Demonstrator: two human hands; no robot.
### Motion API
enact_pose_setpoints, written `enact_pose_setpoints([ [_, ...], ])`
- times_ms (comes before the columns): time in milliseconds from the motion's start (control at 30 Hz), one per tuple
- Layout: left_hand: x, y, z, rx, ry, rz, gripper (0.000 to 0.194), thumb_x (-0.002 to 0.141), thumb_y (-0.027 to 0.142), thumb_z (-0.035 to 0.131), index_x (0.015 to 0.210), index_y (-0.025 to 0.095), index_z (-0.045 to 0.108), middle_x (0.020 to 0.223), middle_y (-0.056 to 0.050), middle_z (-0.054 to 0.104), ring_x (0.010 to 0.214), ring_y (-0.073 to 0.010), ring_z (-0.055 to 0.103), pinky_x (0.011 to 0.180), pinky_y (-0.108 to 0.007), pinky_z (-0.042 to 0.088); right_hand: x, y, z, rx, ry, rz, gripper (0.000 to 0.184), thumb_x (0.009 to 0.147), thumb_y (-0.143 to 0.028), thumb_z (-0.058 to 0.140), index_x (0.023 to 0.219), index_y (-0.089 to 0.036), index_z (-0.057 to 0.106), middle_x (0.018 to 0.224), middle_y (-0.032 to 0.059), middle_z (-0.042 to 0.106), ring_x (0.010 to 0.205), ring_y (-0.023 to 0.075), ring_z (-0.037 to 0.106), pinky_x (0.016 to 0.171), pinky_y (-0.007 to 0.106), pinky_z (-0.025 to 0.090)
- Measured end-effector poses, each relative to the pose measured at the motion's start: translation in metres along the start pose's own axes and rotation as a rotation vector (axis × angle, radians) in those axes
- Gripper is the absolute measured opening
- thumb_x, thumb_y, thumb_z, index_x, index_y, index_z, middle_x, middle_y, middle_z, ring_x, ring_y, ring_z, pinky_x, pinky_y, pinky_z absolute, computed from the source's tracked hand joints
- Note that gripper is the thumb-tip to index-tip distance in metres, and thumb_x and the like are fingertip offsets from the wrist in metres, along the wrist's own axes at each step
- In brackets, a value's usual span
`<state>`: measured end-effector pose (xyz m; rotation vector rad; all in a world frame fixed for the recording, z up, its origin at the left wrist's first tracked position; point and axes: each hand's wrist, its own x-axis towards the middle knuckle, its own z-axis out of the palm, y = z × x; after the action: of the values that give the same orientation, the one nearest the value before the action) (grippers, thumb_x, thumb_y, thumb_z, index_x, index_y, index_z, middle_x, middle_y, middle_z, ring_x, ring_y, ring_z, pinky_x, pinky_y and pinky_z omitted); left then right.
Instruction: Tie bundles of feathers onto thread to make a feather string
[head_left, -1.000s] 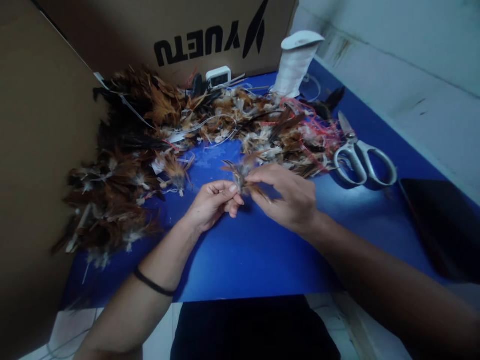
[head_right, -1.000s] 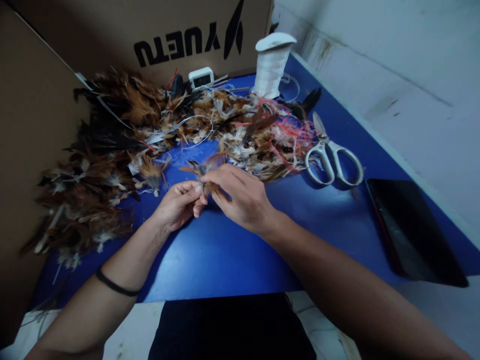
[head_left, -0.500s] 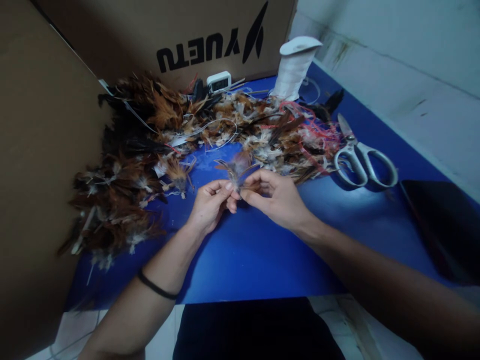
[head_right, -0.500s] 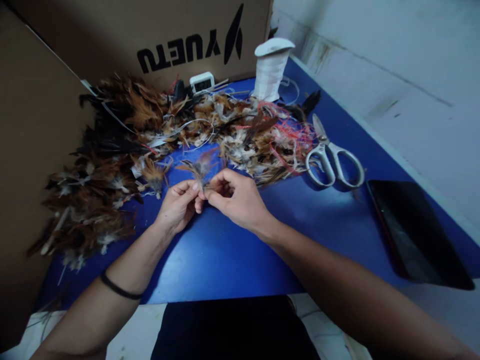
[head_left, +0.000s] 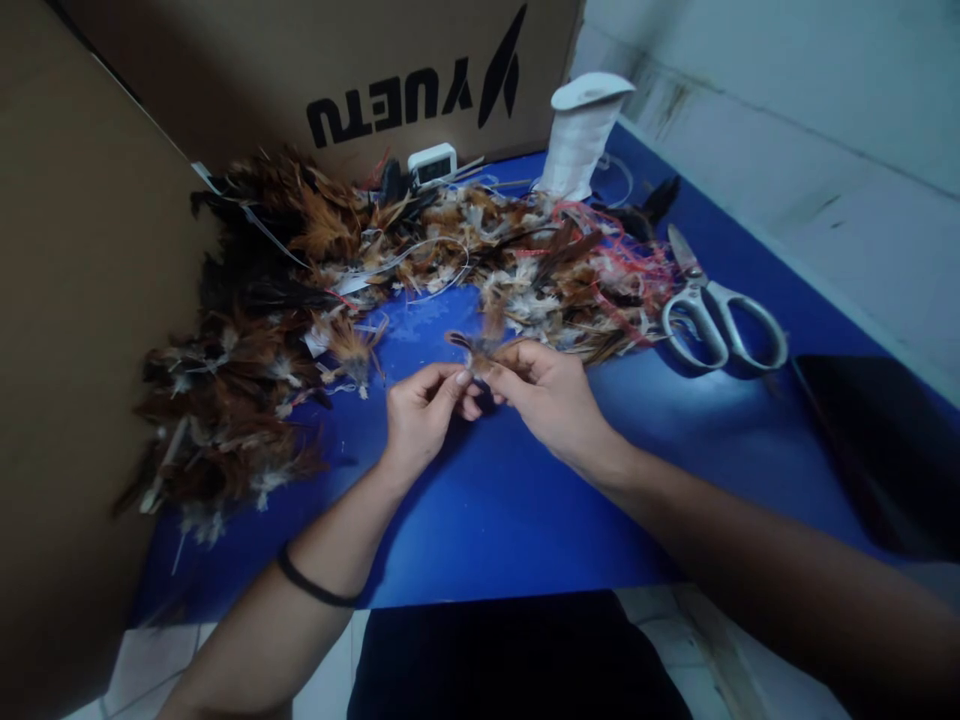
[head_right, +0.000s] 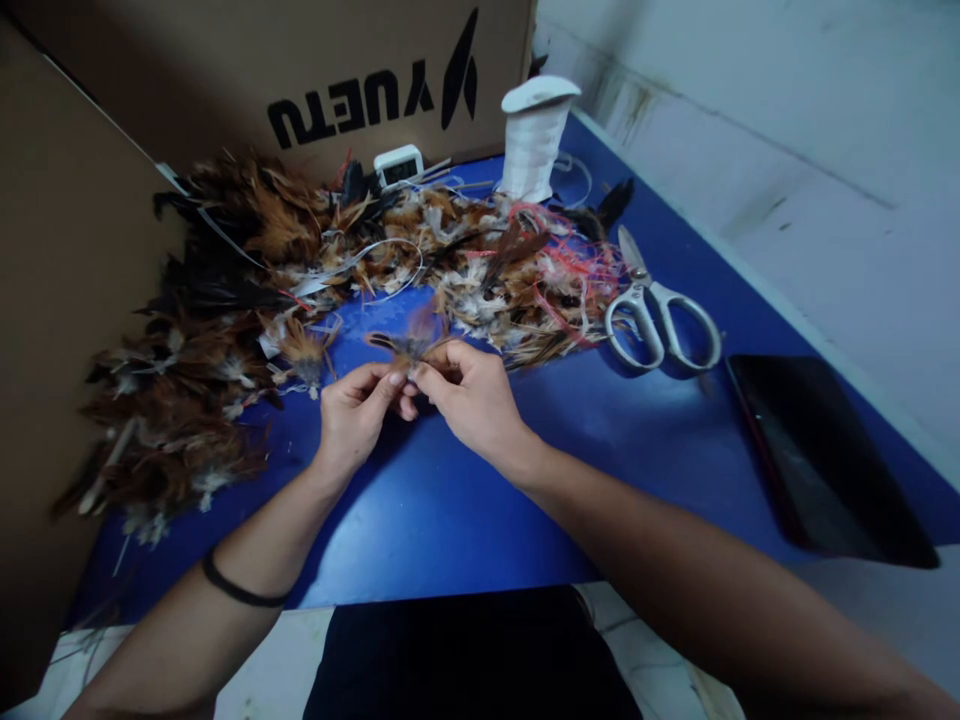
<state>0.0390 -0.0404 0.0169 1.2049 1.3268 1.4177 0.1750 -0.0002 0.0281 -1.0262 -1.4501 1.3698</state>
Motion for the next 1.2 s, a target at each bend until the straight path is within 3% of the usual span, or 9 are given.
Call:
enact_pose_setpoints([
  [267,-0.003,0.003,-0.004,0.244,0.05,0.144,0.019,0.084,0.032,0.059,0.077,0.018,0.069,0.06,0.0,0.065,0.051,-0.0091,0.059,0.057,-0.021,0.047,-0.003,-0.001,0.007,0.153,-0.039,0.057,0.023,0.074,-0.031,0.066,0.065,-0.015,0.052,0.057,-0.0031,0.055,0.051,0.0055,0.051,0.052,0.021,0.044],
  [433,-0.001,0.0,-0.006,0.063,0.0,0.036,0.023,0.083,0.037,0.059,0.079,0.016,0.066,0.053,0.003,0.061,0.049,-0.0097,0.057,0.057,-0.022,0.047,0.0,0.0,0.003,0.107,-0.064,0.035,0.027,0.065,-0.028,0.075,0.078,-0.015,0.055,0.069,-0.0022,0.059,0.061,0.0079,0.055,0.06,0.023,0.047],
  [733,0.002,-0.003,-0.009,-0.094,-0.165,-0.157,0.03,0.078,0.042,0.065,0.071,0.013,0.064,0.054,-0.001,0.063,0.041,-0.0087,0.055,0.048,-0.022,0.047,0.007,0.0,-0.009,0.048,-0.177,-0.012,0.028,0.065,-0.038,0.076,0.069,-0.014,0.062,0.064,-0.0005,0.061,0.059,0.0089,0.054,0.056,0.023,0.044],
  [900,0.002,-0.002,-0.011,-0.102,-0.212,-0.174,0.031,0.077,0.042,0.066,0.068,0.013,0.064,0.052,-0.002,0.062,0.041,-0.0084,0.056,0.047,-0.021,0.047,0.009,0.004,-0.011,0.084,-0.243,0.007,0.033,0.064,-0.046,0.076,0.065,-0.015,0.064,0.065,0.0025,0.064,0.062,0.0121,0.058,0.061,0.027,0.048],
  [1200,0.0,-0.003,-0.008,-0.103,-0.182,-0.143,0.027,0.08,0.039,0.064,0.073,0.012,0.065,0.058,-0.002,0.065,0.045,-0.0086,0.058,0.05,-0.021,0.049,0.009,0.008,-0.006,0.197,-0.163,0.022,0.026,0.064,-0.035,0.078,0.062,-0.013,0.065,0.059,0.0,0.06,0.056,0.0093,0.055,0.055,0.025,0.045],
])
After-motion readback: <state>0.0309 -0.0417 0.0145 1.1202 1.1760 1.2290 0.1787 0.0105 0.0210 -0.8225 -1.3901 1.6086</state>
